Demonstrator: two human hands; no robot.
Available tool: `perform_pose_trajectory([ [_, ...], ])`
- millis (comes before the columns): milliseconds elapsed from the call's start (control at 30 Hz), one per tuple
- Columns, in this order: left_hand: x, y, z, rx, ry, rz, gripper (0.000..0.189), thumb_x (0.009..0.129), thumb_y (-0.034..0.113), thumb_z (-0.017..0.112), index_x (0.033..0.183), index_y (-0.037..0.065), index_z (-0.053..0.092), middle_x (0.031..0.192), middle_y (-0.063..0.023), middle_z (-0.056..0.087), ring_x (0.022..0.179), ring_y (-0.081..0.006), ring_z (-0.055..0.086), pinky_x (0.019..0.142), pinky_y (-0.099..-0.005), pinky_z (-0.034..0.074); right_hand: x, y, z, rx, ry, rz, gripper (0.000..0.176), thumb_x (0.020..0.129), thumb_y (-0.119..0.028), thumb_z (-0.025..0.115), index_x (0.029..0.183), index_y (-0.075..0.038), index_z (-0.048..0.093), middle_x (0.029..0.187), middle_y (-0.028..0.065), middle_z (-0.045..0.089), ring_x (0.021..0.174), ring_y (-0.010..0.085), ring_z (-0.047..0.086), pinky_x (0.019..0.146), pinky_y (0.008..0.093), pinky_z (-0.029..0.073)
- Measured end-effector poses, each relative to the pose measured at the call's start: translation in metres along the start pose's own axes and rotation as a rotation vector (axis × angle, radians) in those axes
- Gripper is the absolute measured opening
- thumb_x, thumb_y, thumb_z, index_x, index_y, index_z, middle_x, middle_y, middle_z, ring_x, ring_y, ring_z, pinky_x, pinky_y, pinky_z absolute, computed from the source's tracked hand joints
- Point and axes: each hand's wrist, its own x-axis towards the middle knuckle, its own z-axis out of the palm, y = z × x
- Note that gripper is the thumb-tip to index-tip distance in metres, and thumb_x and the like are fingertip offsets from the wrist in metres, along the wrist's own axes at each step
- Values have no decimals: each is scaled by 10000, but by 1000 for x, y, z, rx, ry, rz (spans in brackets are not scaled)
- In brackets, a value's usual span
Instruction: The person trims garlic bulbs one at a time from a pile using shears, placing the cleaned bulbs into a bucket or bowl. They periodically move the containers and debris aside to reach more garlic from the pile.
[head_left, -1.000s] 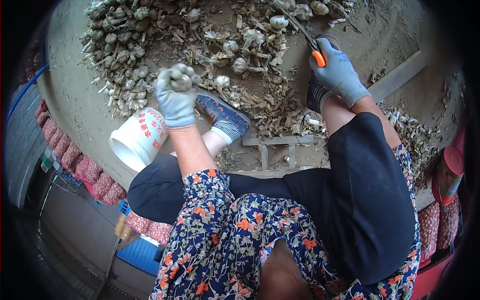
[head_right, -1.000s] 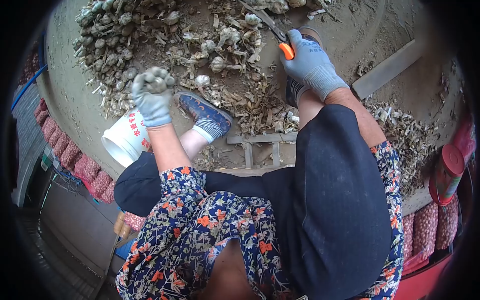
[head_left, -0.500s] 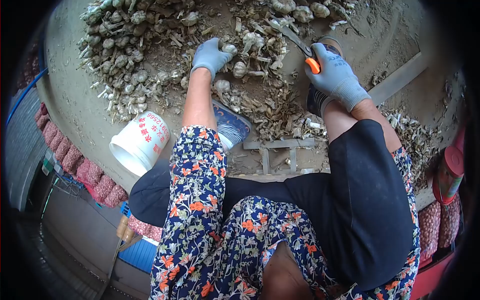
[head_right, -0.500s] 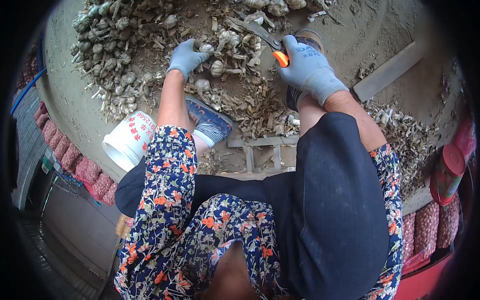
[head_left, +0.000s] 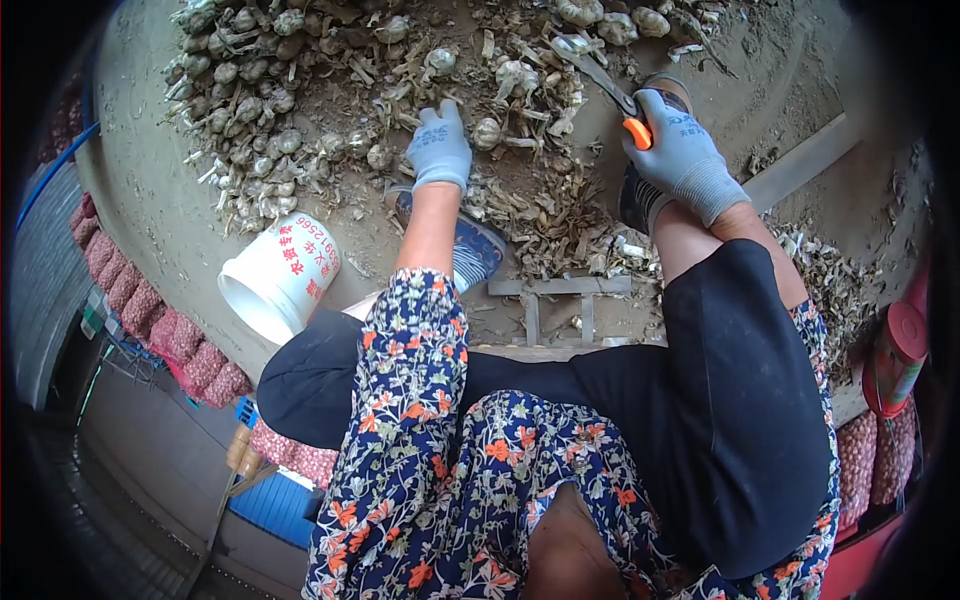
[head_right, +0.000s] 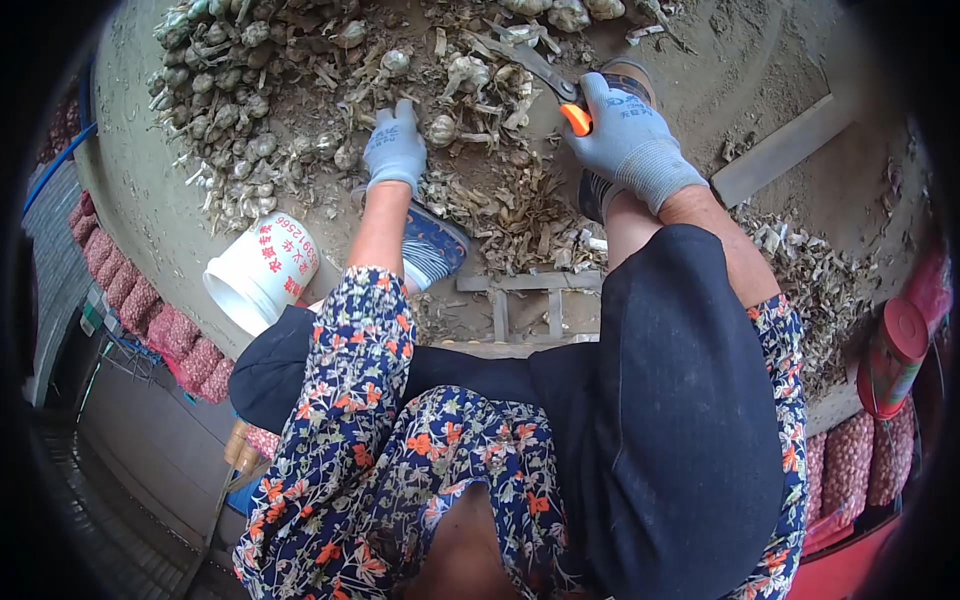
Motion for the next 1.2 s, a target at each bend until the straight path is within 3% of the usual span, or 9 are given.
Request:
perform_pose_trajectory([
  [67, 10, -7, -3, -206, 24, -121, 474, 753, 151, 631, 1201, 102, 484, 1188, -211, 506, 926, -350, 615, 788, -422, 505, 0, 0, -4, -7, 25, -8, 406, 824, -292, 595, 1117, -65, 431, 1024, 216, 608, 997, 361, 589, 830, 454, 467],
  [133, 16, -13, -9, -1204, 185, 0, 589, 725, 88, 708, 1239, -5, 435, 1047, -146, 588, 876, -252, 630, 757, -350, 534, -3, -3, -5, -48, 29, -87, 411, 817, -243, 595, 1148, -75, 419, 1017, 213, 601, 982, 363, 591, 818, 452, 472],
  [200, -7, -1, -38, -1985, -43, -2, 541, 744, 42, 701, 1212, -41, 443, 1044, -125, 595, 880, -207, 625, 729, -332, 563, 0, -8, -7, -80, 5, -121, 452, 800, -198, 604, 1188, -81, 403, 1021, 210, 590, 983, 365, 588, 816, 449, 472],
  [467, -14, 32, -64, -2113, -77, 235, 529, 756, -39, 632, 1258, -17, 466, 1029, -101, 623, 839, -138, 631, 658, -262, 548, 2, -27, -16, -204, 153, -320, 620, 785, -286, 646, 1292, -60, 370, 991, 178, 574, 951, 335, 594, 794, 426, 472],
  [867, -8, 59, -85, -1531, 290, 269, 518, 671, -49, 710, 1156, -37, 527, 1032, -84, 597, 961, -139, 590, 853, -262, 508, -1, -35, -25, -258, 160, -246, 478, 811, -327, 616, 1129, -37, 407, 926, 174, 591, 872, 334, 624, 741, 434, 486],
  [933, -9, 65, -89, -1551, 295, 285, 500, 684, -76, 677, 1159, -77, 522, 1037, -110, 613, 924, -138, 602, 824, -259, 505, 2, -33, -24, -222, 43, -166, 433, 782, -212, 616, 1110, -25, 402, 928, 191, 589, 918, 352, 591, 804, 431, 455],
  [1067, -6, 69, -90, -1504, 333, 268, 447, 720, -31, 700, 1128, -80, 526, 1004, -120, 620, 898, -164, 622, 791, -264, 530, 8, -31, -28, -145, -95, -74, 365, 796, -191, 607, 1055, -38, 401, 901, 207, 606, 902, 373, 596, 772, 447, 469],
  [1133, -5, 66, -89, -1878, 69, 171, 368, 763, 7, 675, 1104, -45, 546, 996, -139, 629, 868, -193, 643, 749, -278, 555, 10, -24, -20, -33, -9, -13, 306, 810, -171, 596, 1013, -43, 405, 865, 228, 605, 886, 392, 594, 741, 469, 463],
  [1200, 2, 57, -76, -2105, 3, 221, 284, 802, 58, 638, 1073, 9, 571, 982, -128, 637, 867, -221, 643, 716, -321, 561, 9, -8, -16, 96, 61, 9, 387, 808, -274, 627, 1018, -17, 429, 882, 222, 625, 837, 382, 623, 704, 445, 477],
])
